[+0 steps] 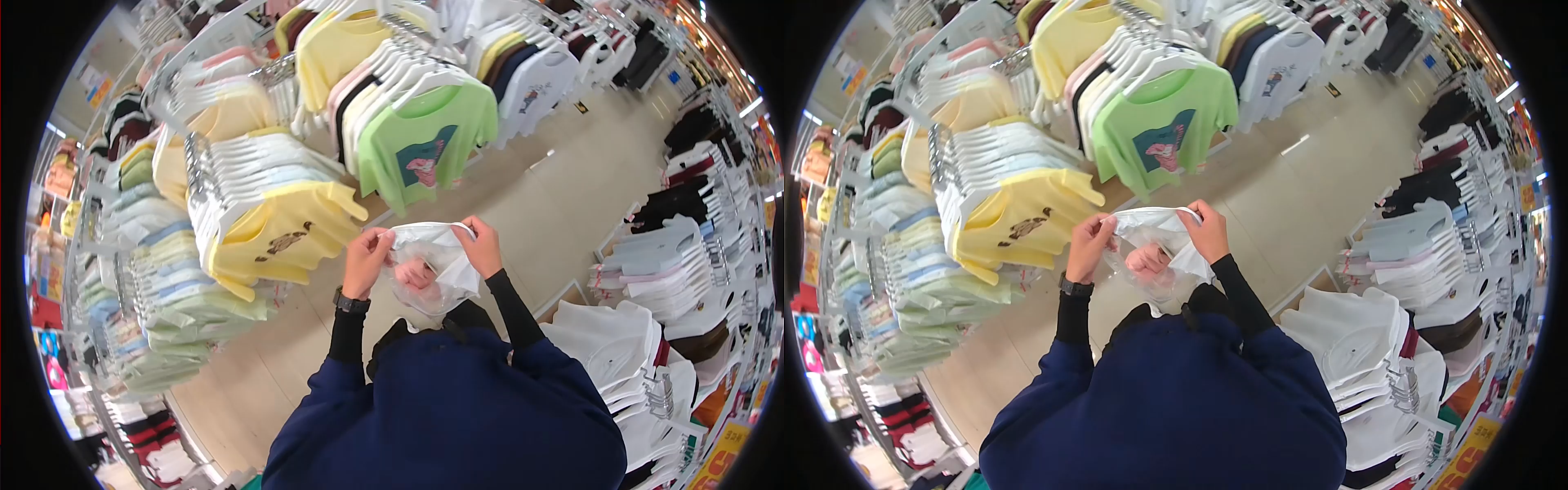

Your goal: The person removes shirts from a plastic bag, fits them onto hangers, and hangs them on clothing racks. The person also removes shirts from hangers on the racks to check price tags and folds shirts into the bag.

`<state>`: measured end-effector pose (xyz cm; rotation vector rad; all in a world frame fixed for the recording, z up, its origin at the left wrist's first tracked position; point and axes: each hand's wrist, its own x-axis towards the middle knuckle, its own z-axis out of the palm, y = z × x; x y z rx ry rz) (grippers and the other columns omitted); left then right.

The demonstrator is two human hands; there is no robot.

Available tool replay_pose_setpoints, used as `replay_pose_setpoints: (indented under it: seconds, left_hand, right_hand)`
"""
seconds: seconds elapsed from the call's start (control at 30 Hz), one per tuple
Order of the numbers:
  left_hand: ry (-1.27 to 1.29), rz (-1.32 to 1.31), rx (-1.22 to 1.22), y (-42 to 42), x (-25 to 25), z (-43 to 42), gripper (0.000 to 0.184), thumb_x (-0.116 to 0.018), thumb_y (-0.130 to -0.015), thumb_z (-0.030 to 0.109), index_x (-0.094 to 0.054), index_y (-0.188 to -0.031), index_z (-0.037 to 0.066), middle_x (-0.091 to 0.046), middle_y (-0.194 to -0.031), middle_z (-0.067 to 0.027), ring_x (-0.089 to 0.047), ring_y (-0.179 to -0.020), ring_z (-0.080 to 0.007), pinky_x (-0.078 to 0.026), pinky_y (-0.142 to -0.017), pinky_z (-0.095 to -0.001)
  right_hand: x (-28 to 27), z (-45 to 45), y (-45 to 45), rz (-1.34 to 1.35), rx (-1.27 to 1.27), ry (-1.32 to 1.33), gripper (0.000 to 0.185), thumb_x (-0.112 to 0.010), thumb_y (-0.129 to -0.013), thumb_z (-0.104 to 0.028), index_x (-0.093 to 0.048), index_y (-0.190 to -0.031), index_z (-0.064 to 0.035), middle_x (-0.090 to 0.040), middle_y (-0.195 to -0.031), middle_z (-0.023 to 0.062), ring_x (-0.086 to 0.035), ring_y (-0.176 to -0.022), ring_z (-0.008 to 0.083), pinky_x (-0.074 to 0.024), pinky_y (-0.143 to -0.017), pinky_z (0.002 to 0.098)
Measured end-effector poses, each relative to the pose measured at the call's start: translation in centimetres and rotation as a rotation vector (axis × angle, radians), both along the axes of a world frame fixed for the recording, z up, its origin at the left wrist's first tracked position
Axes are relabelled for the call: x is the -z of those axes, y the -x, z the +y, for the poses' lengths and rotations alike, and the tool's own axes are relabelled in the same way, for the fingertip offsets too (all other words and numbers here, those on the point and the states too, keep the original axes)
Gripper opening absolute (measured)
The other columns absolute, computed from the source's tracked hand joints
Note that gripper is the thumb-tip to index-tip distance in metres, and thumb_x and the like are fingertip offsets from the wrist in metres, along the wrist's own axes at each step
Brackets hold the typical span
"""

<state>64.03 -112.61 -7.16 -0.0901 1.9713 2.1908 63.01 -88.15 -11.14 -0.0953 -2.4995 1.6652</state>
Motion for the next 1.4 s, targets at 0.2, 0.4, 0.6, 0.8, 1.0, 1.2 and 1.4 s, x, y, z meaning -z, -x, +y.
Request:
replay_pose_setpoints:
  seconds: [0.2,0.4,0.6,0.8,1.0,1.2,1.4]
  left_hand:
    - [0.117,0.071,0.125,4.0,2.5,13.1,0.023,-0.058,-0.097,0.022,-0.062,-0.089,0.001,-0.055,-0.066,0.0032,-0.051,-0.056,-0.0028,-0.04,-0.05,-0.0212]
    - [0.157,0.116,0.182,5.9,2.5,27.3,0.023,-0.059,-0.096,0.021,-0.06,-0.084,0.001,-0.05,-0.062,0.0044,-0.043,-0.059,-0.0022,-0.035,-0.05,-0.0204]
    - [0.078,0.123,0.479,7.7,-1.6,36.3,0.02,-0.061,-0.094,0.015,-0.058,-0.082,0.0,-0.051,-0.064,0.0044,-0.043,-0.061,-0.0023,-0.036,-0.054,-0.021]
    - [-0.065,0.037,0.495,13.2,-2.2,41.3,0.017,-0.059,-0.096,0.012,-0.056,-0.084,0.001,-0.059,-0.073,0.0005,-0.053,-0.066,-0.0032,-0.042,-0.058,-0.0205]
    - [-0.057,-0.012,0.573,20.0,-2.9,47.3,0.017,-0.058,-0.096,0.015,-0.056,-0.085,0.002,-0.057,-0.081,0.0026,-0.049,-0.076,-0.0028,-0.04,-0.068,-0.0199]
    - [0.013,0.09,0.632,29.4,0.4,55.9,0.016,-0.06,-0.096,0.016,-0.057,-0.087,0.003,-0.053,-0.074,0.0049,-0.045,-0.069,-0.0024,-0.038,-0.061,-0.0209]
    - [0.238,0.279,0.653,39.9,3.4,65.3,0.021,-0.059,-0.096,0.021,-0.058,-0.089,0.001,-0.05,-0.069,0.0047,-0.043,-0.066,-0.0037,-0.038,-0.057,-0.0224]
  right_hand:
    - [-1.3,7.5,-0.6,0.572,0.296,-0.4,0.005,-0.06,-0.074,0.001,-0.059,-0.077,-0.0043,-0.059,-0.073,0.0088,-0.06,-0.071,0.0316,-0.0481,-0.064,0.0399]
    - [3.6,16.2,0.5,0.031,-0.167,-0.14,0.009,-0.061,-0.074,-0.006,-0.064,-0.081,-0.0025,-0.063,-0.079,0.0158,-0.061,-0.079,0.0357,-0.0487,-0.072,0.0443]
    - [9.4,25.2,5.9,-0.266,-0.291,-0.255,0.012,-0.061,-0.075,-0.011,-0.065,-0.084,-0.0046,-0.064,-0.081,0.0156,-0.063,-0.079,0.034,-0.0488,-0.072,0.0445]
    - [8.5,31.5,9.9,-0.368,-0.236,-0.224,0.012,-0.06,-0.076,-0.011,-0.066,-0.085,-0.0068,-0.065,-0.08,0.0157,-0.064,-0.078,0.0333,-0.049,-0.071,0.0449]
    - [8.5,37.5,16.0,-0.454,-0.208,-0.182,0.013,-0.058,-0.076,-0.01,-0.066,-0.086,-0.0089,-0.065,-0.079,0.0158,-0.064,-0.078,0.0327,-0.0492,-0.07,0.0453]
    - [9.7,44.1,25.3,-0.521,-0.183,-0.164,0.014,-0.057,-0.077,-0.01,-0.067,-0.087,-0.0111,-0.065,-0.079,0.0158,-0.065,-0.077,0.032,-0.0494,-0.07,0.0458]
    - [14.4,52.3,30.5,-0.172,-0.116,-0.737,0.023,-0.067,-0.074,-0.022,-0.067,-0.086,-0.0022,-0.061,-0.109,0.0192,-0.058,-0.104,0.0389,-0.0534,-0.078,0.0476]
